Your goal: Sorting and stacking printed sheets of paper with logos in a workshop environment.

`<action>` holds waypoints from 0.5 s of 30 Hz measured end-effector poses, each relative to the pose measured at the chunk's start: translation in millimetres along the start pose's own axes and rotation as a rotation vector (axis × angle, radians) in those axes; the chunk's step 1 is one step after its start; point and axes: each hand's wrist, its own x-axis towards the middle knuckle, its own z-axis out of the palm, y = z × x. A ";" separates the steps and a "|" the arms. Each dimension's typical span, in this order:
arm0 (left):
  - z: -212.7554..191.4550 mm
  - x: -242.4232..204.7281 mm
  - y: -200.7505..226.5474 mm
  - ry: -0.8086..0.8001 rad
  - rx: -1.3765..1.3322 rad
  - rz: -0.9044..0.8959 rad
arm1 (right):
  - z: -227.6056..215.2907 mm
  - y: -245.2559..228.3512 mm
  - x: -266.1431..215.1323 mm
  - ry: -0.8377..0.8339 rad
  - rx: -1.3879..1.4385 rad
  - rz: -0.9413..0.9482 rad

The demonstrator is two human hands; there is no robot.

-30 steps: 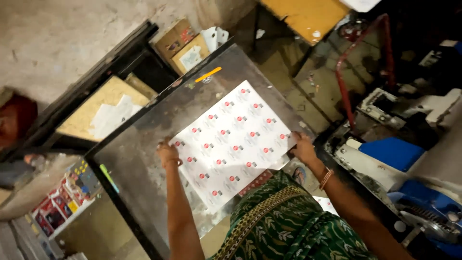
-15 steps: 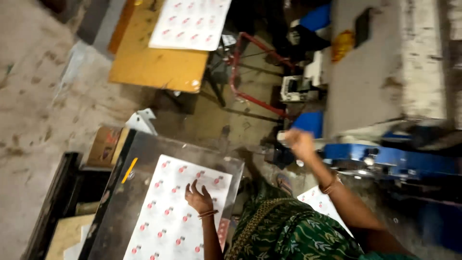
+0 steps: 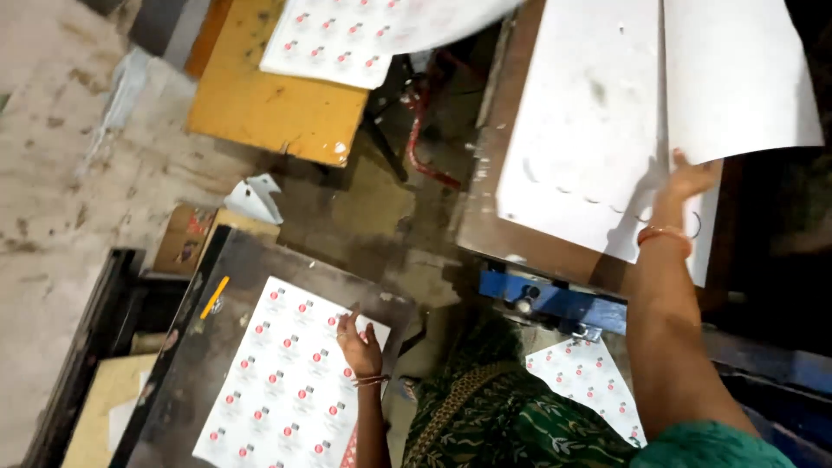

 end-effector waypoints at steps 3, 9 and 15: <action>14.3 -3.7 -1.7 0.046 0.132 0.125 | 17.8 33.5 -150.3 -0.388 -0.388 -0.165; 39.5 -52.9 -17.4 -0.238 -0.662 -0.107 | -47.3 11.3 -535.9 -1.501 -0.860 0.320; -39.5 -23.6 -225.4 0.240 -0.636 -0.738 | -79.3 -2.3 -647.6 -2.664 -0.504 -0.042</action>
